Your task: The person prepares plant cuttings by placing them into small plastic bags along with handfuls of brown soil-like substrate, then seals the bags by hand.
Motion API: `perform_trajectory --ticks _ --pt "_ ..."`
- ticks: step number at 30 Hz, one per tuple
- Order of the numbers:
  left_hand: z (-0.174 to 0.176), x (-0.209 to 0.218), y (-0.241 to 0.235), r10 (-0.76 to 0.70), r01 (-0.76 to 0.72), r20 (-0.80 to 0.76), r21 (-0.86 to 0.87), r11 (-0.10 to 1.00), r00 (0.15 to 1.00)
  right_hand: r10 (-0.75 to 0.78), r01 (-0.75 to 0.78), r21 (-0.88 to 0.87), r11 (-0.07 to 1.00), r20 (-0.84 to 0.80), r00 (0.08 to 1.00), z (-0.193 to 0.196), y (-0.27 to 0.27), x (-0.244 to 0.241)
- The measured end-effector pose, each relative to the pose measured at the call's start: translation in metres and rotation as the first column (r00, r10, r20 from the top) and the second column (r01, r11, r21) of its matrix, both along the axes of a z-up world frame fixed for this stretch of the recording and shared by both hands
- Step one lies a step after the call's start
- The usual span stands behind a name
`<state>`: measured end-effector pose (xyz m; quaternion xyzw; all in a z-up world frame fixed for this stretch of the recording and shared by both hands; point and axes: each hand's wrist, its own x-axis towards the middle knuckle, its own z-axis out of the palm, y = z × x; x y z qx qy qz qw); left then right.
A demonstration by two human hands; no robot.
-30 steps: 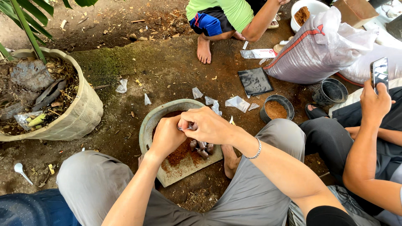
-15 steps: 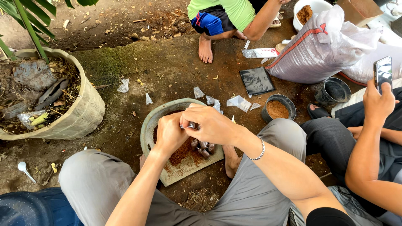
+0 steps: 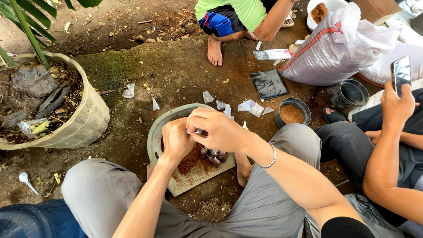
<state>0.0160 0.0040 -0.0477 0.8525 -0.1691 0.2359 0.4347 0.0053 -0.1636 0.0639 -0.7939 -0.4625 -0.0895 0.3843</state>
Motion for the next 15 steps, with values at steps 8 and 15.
perform_trajectory --ticks 8,15 --pt "0.006 0.003 -0.006 0.025 -0.034 -0.102 -0.092 0.995 0.994 -0.01 0.01 0.005 1.0 0.039 0.999 0.003 -0.003 0.004" --pt "0.033 -0.006 0.001 -0.249 0.156 -0.204 -0.383 0.91 0.947 -0.046 0.054 -0.141 0.989 0.059 0.997 0.005 -0.012 0.011"
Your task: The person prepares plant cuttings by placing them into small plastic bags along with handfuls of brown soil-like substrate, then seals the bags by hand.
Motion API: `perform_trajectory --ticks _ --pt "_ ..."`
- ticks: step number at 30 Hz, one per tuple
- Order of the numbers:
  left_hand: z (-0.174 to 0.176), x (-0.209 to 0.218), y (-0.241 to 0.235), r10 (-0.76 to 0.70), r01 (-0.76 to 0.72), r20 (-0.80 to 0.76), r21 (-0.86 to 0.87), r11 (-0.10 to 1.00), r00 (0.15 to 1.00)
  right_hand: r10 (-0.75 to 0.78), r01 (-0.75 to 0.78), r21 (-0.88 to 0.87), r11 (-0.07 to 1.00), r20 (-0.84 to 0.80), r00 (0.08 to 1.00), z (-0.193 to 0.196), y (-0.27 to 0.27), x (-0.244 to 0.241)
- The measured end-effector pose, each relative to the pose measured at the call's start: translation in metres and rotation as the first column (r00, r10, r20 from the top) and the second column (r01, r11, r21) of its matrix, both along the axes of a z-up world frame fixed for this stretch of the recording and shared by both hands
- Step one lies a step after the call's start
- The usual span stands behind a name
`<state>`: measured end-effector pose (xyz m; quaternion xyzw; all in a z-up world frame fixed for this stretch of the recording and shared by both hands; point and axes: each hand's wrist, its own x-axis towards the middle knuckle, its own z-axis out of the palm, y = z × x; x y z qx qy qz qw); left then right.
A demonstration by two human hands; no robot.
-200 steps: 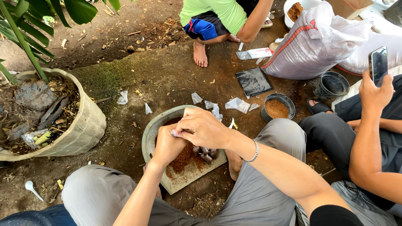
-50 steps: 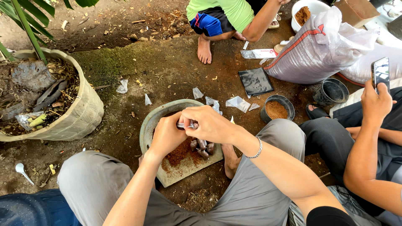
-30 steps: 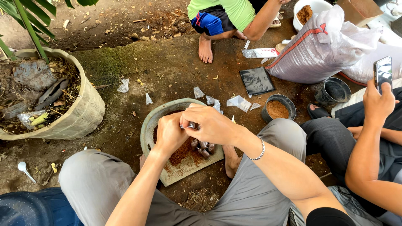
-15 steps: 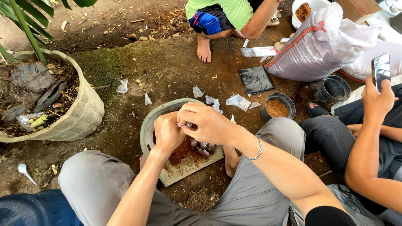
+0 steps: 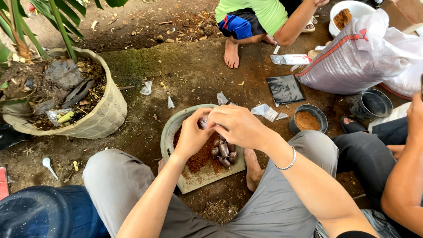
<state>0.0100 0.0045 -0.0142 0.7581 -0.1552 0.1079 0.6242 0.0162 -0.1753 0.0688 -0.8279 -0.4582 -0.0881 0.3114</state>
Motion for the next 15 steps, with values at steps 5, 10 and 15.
perform_trajectory --ticks 5,10,15 --pt "0.009 -0.01 0.005 -0.087 0.143 -0.627 0.04 0.989 0.774 0.08 -0.08 0.003 0.997 -0.034 0.996 -0.003 0.004 -0.004" --pt "-0.015 -0.003 0.0 -0.005 -0.009 0.065 0.223 0.975 0.998 0.109 -0.11 -0.012 0.994 -0.062 0.992 -0.006 0.009 -0.006" --pt "-0.026 0.002 -0.003 0.088 -0.124 0.159 0.231 0.965 0.983 0.108 -0.106 0.085 0.991 -0.023 0.994 -0.004 0.012 -0.007"
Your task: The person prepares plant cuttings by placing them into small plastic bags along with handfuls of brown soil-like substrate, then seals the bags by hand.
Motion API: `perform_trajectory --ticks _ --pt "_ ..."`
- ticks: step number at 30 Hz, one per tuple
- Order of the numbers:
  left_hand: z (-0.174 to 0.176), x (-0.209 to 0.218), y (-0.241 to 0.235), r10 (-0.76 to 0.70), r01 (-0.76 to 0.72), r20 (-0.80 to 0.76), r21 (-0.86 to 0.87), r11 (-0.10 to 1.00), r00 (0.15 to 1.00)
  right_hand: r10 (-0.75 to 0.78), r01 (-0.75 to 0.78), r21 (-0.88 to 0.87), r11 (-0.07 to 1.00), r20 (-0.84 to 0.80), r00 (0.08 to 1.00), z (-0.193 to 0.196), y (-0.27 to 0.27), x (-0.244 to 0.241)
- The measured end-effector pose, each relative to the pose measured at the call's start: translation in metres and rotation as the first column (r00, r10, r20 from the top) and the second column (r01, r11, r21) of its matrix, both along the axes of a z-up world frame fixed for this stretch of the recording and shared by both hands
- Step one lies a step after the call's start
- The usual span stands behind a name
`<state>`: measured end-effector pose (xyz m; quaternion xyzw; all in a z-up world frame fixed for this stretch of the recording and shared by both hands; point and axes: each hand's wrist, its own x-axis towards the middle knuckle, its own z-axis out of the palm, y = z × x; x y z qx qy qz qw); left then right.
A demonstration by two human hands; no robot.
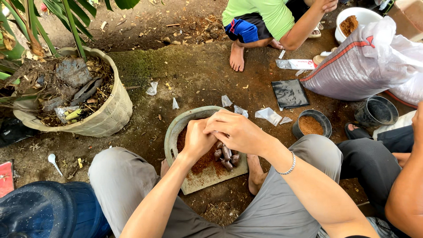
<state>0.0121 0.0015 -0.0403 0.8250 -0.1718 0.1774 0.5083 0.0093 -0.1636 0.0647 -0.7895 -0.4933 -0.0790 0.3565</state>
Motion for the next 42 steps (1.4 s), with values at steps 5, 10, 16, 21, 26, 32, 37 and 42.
perform_trajectory --ticks 5,10,16,21,26,32,37,42 --pt "0.012 0.002 -0.001 -0.045 0.029 -0.134 -0.121 0.992 0.99 -0.042 0.043 0.031 0.999 -0.032 0.999 0.008 -0.007 0.001" --pt "0.024 -0.001 0.002 -0.254 0.134 -0.329 -0.345 0.929 0.91 -0.093 0.095 0.017 0.995 -0.095 0.991 0.012 -0.015 0.006" --pt "0.022 -0.003 0.006 -0.143 0.137 -0.041 -0.121 0.983 0.989 -0.12 0.123 0.012 0.992 -0.128 0.984 0.009 -0.012 0.005" --pt "0.018 -0.003 0.003 -0.044 0.036 -0.129 -0.062 0.997 0.991 -0.154 0.154 -0.007 0.988 -0.149 0.977 0.006 -0.009 0.006" --pt "0.019 0.0 0.002 -0.038 0.035 -0.052 -0.073 0.997 0.998 -0.122 0.123 0.033 0.992 -0.029 0.992 0.009 -0.009 0.009" --pt "0.038 -0.008 0.009 -0.165 0.129 -0.182 -0.191 0.973 0.969 -0.238 0.24 -0.006 0.971 -0.136 0.962 0.02 -0.019 0.01" --pt "0.048 -0.011 0.013 -0.162 0.137 -0.19 -0.136 0.981 0.968 -0.226 0.22 -0.055 0.974 -0.123 0.966 0.027 -0.02 0.01" --pt "0.041 -0.011 0.013 -0.098 0.087 -0.177 -0.064 0.994 0.979 -0.151 0.146 -0.037 0.989 -0.195 0.969 0.021 -0.017 0.011"
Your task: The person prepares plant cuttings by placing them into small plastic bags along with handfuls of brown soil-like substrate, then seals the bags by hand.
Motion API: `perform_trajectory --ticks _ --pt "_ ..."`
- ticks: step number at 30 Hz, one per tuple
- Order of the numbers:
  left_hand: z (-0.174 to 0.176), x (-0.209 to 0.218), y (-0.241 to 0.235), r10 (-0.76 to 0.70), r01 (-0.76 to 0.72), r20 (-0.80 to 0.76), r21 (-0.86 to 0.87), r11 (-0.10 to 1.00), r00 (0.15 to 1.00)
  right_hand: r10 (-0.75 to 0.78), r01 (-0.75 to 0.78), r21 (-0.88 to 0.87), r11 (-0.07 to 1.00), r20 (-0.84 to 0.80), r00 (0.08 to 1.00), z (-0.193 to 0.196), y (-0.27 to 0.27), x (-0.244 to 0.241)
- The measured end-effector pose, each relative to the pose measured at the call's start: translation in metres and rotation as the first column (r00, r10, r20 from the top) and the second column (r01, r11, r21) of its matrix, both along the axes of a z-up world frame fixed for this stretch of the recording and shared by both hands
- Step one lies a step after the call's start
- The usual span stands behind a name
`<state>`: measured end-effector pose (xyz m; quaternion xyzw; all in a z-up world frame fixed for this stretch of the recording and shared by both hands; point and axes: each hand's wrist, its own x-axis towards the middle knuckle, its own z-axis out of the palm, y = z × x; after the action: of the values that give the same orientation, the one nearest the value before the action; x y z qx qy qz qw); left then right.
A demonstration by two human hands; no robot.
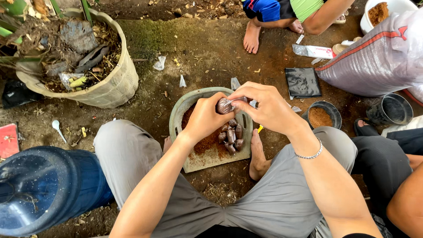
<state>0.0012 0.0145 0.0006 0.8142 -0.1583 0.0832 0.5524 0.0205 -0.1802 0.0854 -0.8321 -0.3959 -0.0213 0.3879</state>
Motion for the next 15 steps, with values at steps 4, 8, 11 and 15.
perform_trajectory --ticks 4,8,11,15 --pt "-0.007 0.0 -0.003 0.026 -0.025 -0.013 0.079 0.997 1.0 0.031 -0.032 -0.032 0.999 -0.048 0.998 -0.006 0.0 0.001" --pt "-0.013 0.0 -0.007 0.045 -0.062 0.109 0.164 0.984 0.993 0.026 -0.03 -0.065 0.997 -0.074 0.997 -0.012 0.009 0.0" --pt "-0.014 0.001 -0.008 0.006 -0.022 0.112 0.141 0.99 0.994 -0.004 -0.005 -0.109 0.994 -0.08 0.997 -0.013 0.013 -0.002" --pt "-0.024 -0.003 -0.011 0.02 -0.036 0.12 0.128 0.991 0.993 -0.082 0.05 -0.174 0.983 -0.182 0.98 -0.019 0.018 0.002"
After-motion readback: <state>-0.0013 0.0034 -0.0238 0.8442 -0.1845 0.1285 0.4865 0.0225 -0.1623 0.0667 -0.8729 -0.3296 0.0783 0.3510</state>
